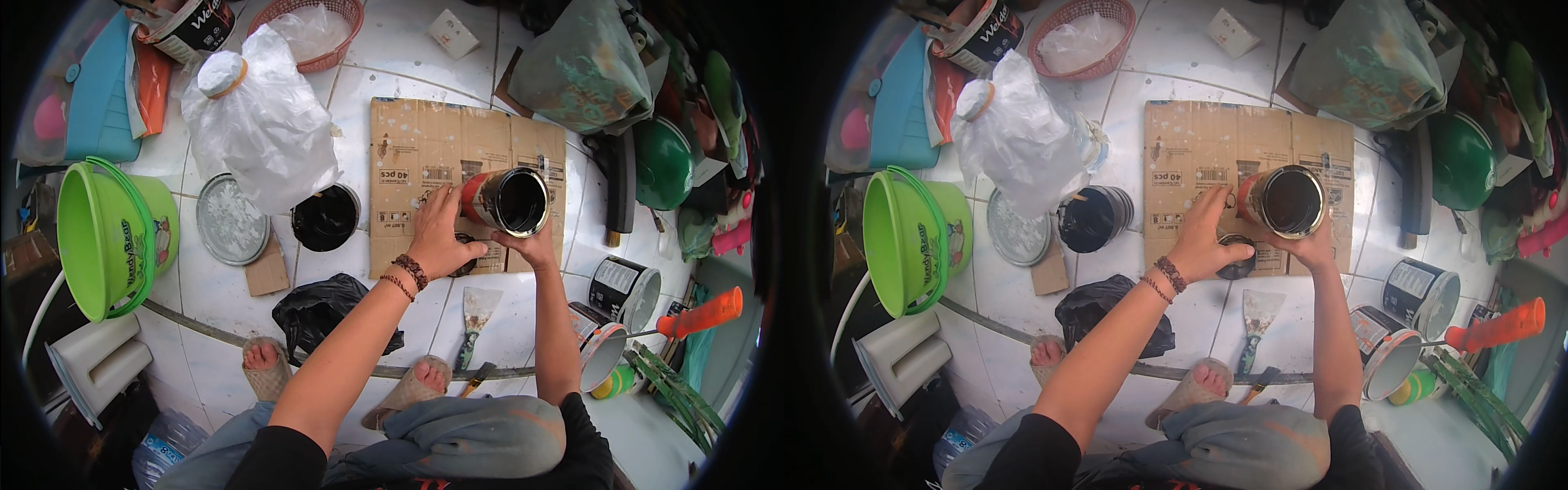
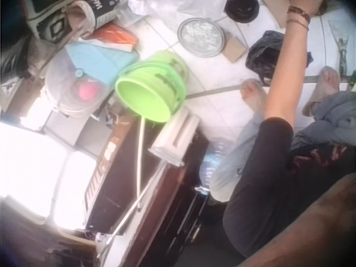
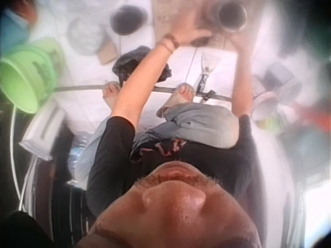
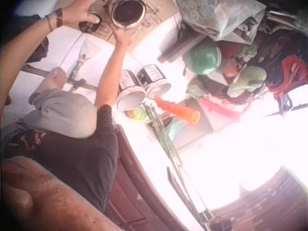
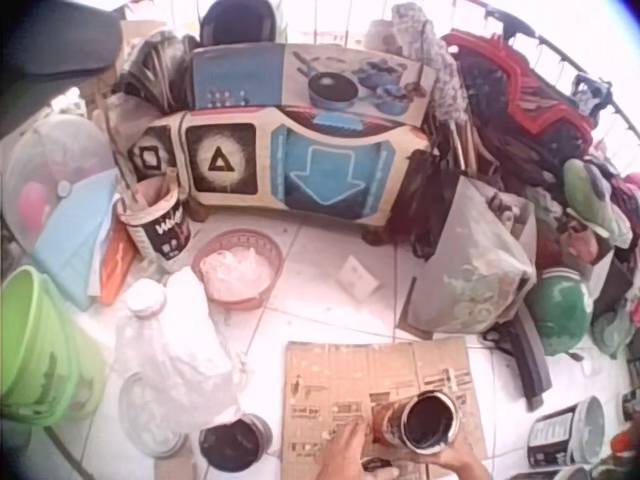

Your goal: The person sits on the floor and stirs black paint in a can using a stick. They then pour the paint into a second can and continue stirring. Finally, they close the can and wipe their hands with a plastic bag.

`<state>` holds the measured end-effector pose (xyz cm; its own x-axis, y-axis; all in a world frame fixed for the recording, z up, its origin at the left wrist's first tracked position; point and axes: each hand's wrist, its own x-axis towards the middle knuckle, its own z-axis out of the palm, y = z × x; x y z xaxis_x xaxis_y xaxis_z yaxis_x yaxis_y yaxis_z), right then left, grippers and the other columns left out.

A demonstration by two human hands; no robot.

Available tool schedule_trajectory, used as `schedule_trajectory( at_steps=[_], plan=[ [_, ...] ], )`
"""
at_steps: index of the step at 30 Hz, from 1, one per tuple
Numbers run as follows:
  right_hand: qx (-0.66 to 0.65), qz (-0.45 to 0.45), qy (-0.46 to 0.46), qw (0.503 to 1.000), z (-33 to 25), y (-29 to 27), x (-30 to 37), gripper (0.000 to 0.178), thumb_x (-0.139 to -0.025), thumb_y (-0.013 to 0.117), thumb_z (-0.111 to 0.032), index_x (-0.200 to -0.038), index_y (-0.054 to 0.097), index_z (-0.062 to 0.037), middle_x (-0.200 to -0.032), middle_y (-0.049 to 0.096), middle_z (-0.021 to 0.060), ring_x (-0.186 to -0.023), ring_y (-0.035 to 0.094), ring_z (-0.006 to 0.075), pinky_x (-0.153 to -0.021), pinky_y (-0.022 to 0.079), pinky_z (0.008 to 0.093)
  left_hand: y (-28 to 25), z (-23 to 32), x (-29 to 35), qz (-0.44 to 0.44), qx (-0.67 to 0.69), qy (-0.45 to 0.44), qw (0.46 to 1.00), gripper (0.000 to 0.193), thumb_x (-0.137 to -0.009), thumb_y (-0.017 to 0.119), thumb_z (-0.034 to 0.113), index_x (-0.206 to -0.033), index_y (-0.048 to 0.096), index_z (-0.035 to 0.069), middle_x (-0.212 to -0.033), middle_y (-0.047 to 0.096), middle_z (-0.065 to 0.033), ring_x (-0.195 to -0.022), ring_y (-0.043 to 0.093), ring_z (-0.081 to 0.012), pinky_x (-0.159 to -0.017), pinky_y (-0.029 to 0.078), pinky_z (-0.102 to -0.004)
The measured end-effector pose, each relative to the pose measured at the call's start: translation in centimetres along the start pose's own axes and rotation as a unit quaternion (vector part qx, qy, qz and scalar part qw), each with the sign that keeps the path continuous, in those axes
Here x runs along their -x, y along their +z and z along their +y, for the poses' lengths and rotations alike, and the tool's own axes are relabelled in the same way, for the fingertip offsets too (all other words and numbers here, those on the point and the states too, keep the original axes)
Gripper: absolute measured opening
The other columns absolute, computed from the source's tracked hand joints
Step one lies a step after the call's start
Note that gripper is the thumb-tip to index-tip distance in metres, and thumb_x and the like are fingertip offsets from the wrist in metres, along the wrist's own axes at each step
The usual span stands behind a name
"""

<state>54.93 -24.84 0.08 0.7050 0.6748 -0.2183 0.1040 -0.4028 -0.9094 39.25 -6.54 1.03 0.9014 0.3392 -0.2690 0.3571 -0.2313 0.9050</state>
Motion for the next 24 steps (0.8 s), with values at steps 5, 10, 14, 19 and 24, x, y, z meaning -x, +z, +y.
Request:
schedule_trajectory(
  at_steps=[5,10,14,19,24],
  plan=[
    [-0.002,-0.011,0.02,1.0,-0.6,0.1,0.2,0.099,-0.055,0.097,-0.017,-0.137,0.044,-0.0033,-0.126,0.062,0.0107,-0.115,0.062,0.0233,-0.101,0.051,0.0386,1.8,0.7,-1.9,-0.066,-0.053,-0.056,0.995,0.13,-0.057,0.086,0.035,-0.161,0.009,0.013,-0.165,0.001,-0.0273,-0.153,0.0,-0.0455,-0.121,0.002,-0.0612],
    [-0.022,0.006,0.006,1.0,0.0,0.3,0.2,0.101,-0.055,0.098,-0.019,-0.138,0.044,-0.0033,-0.128,0.061,0.0115,-0.118,0.061,0.0237,-0.103,0.049,0.0388,2.6,0.5,-2.7,-0.059,-0.039,-0.03,0.997,0.13,-0.053,0.083,0.029,-0.162,0.012,0.023,-0.166,-0.003,-0.0256,-0.153,-0.003,-0.0464,-0.12,0.0,-0.0637],
    [-0.01,-0.002,-0.003,1.0,0.0,0.2,0.2,0.098,-0.056,0.097,-0.018,-0.138,0.045,-0.0028,-0.129,0.061,0.0116,-0.118,0.061,0.024,-0.103,0.049,0.039,2.6,0.7,-2.5,-0.04,-0.024,-0.01,0.999,0.125,-0.053,0.081,0.025,-0.161,0.019,0.024,-0.167,-0.002,-0.0247,-0.153,-0.002,-0.0471,-0.119,0.001,-0.0645],
    [-0.01,0.003,0.015,1.0,0.4,0.3,0.3,0.098,-0.056,0.098,-0.019,-0.137,0.045,-0.0021,-0.129,0.061,0.0117,-0.118,0.061,0.0239,-0.103,0.049,0.0388,2.5,1.3,-2.1,-0.02,-0.004,0.005,1.0,0.122,-0.053,0.08,0.022,-0.161,0.022,0.025,-0.167,-0.001,-0.025,-0.153,-0.001,-0.0489,-0.118,0.003,-0.0657],
    [-0.039,0.006,0.014,0.999,0.0,0.5,0.2,0.1,-0.056,0.098,-0.019,-0.138,0.044,-0.0019,-0.129,0.061,0.0113,-0.117,0.061,0.0229,-0.103,0.049,0.0385,2.3,2.1,-2.2,-0.007,0.004,0.034,0.999,0.123,-0.052,0.08,0.019,-0.161,0.024,0.026,-0.166,0.001,-0.0259,-0.153,0.0,-0.0501,-0.117,0.005,-0.0654]
  ],
)
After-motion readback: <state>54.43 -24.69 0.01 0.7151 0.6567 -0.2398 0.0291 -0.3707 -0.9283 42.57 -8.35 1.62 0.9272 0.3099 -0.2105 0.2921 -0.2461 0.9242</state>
